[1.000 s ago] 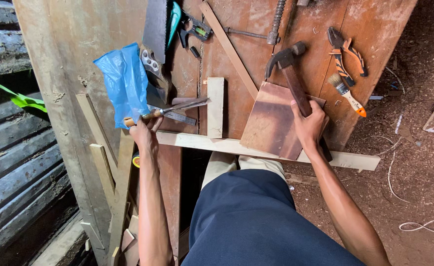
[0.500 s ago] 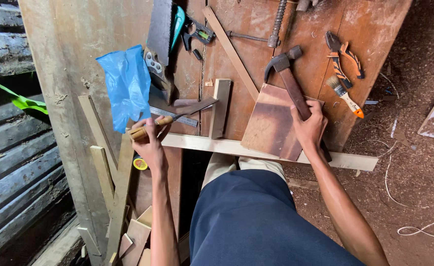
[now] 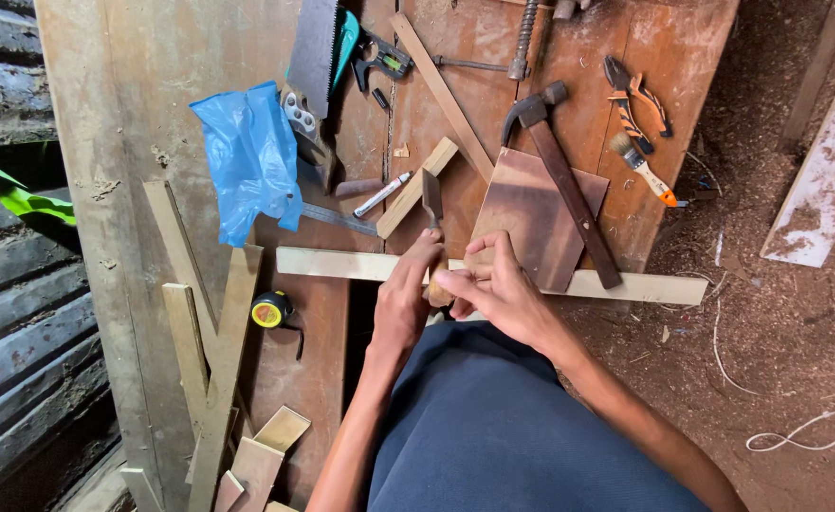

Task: The person saws a small wooden block, brushes it, then uses a chisel and hammer to carve a notch. They repeatedly check fit against a larger board and continue chiseling to refine the joint.

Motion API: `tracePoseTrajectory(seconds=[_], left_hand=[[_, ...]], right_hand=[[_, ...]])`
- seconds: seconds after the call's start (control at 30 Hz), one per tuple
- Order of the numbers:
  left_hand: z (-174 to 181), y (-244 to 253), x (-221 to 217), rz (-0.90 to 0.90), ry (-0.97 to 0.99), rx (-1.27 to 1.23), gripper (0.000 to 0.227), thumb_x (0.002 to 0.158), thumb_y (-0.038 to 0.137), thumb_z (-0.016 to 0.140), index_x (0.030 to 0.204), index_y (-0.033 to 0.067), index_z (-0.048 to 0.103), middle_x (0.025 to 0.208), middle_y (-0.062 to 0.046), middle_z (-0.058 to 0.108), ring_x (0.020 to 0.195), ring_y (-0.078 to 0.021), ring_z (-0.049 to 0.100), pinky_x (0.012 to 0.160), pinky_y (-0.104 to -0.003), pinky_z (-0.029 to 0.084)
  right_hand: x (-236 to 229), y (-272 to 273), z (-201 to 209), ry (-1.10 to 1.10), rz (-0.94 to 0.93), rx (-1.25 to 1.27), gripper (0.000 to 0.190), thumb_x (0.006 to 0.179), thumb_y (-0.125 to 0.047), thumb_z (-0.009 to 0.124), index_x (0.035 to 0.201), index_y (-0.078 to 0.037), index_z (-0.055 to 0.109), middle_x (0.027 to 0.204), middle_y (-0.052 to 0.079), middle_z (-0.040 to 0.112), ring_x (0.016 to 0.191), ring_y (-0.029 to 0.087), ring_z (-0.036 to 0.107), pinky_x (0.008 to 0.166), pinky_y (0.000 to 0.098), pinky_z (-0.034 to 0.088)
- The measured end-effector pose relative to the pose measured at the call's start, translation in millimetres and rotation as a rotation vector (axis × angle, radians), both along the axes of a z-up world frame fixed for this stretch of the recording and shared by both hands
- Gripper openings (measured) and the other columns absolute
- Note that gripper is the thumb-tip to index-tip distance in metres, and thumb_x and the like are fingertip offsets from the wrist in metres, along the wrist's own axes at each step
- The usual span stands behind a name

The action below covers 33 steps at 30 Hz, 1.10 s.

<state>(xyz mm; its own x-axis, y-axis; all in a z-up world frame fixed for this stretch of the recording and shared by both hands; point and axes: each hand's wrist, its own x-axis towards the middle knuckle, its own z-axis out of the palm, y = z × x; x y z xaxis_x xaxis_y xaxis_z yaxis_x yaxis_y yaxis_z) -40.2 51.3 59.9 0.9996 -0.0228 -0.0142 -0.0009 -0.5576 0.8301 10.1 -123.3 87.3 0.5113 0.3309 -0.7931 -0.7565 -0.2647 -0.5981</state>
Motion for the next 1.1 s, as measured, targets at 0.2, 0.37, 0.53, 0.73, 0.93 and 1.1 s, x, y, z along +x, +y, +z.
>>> tracePoseTrajectory(seconds=[0.2, 0.37, 0.53, 0.73, 0.93, 1.1], left_hand=[[-25.9, 35.6, -3.8, -0.054, 0.108, -0.214, 0.062, 0.09, 0.01, 0.078, 0.144, 0.0048, 0.047, 0.141, -0.018, 0.062, 0.13, -0.0363, 0.062, 0.105, -0.04, 0.053], [-95.8, 76.5, 15.8, -0.093, 0.122, -0.009, 0.073, 0.089, 0.028, 0.079, 0.146, -0.0012, 0.043, 0.133, -0.025, 0.057, 0.125, -0.0431, 0.053, 0.108, -0.047, 0.044], [-162.4, 56.7, 23.8, -0.194, 0.102, 0.182, 0.073, 0.093, 0.045, 0.073, 0.138, -0.0062, 0.045, 0.123, -0.026, 0.058, 0.116, -0.042, 0.055, 0.1, -0.047, 0.047], [-179.4, 38.0, 37.8, -0.189, 0.145, 0.296, 0.066, 0.095, 0.049, 0.07, 0.122, -0.0072, 0.05, 0.116, -0.027, 0.059, 0.106, -0.0413, 0.06, 0.091, -0.047, 0.051], [-151.7, 58.4, 54.2, -0.181, 0.458, -0.032, 0.081, 0.091, 0.067, 0.055, 0.108, -0.0115, 0.065, 0.088, -0.035, 0.066, 0.086, -0.0464, 0.066, 0.081, -0.051, 0.051], [-155.3, 60.2, 49.7, -0.152, 0.567, -0.127, 0.081, 0.103, 0.066, 0.041, 0.096, -0.0109, 0.066, 0.08, -0.036, 0.06, 0.087, -0.0509, 0.064, 0.082, -0.053, 0.048]], right_hand=[[-1.6, 11.9, -9.3, 0.329, -0.314, 0.2, 0.049, 0.089, -0.015, 0.062, 0.127, -0.01, 0.032, 0.087, 0.017, 0.069, 0.061, 0.025, 0.07, 0.059, 0.038, 0.06], [-23.8, 0.8, -34.9, 0.395, -0.466, 0.25, 0.032, 0.095, -0.013, 0.056, 0.12, -0.007, 0.039, 0.077, 0.005, 0.055, 0.052, 0.012, 0.05, 0.044, 0.0277, 0.043], [-42.9, -13.4, -46.8, 0.474, -0.335, 0.045, 0.033, 0.102, -0.037, 0.05, 0.114, -0.008, 0.061, 0.068, -0.001, 0.045, 0.048, 0.007, 0.043, 0.039, 0.023, 0.037], [-60.2, -16.0, -46.9, 0.305, -0.3, 0.068, 0.034, 0.108, -0.037, 0.045, 0.105, -0.005, 0.057, 0.061, -0.01, 0.031, 0.042, 0.001, 0.031, 0.032, 0.0192, 0.025], [-81.6, -28.2, -24.1, 0.318, -0.264, 0.057, 0.03, 0.107, -0.035, 0.048, 0.098, -0.006, 0.051, 0.063, -0.007, 0.04, 0.044, 0.003, 0.037, 0.034, 0.0203, 0.032], [-82.4, -35.4, -22.1, 0.426, -0.177, 0.077, 0.018, 0.101, -0.035, 0.051, 0.104, -0.017, 0.053, 0.06, -0.011, 0.036, 0.041, -0.001, 0.033, 0.031, 0.0168, 0.026]])
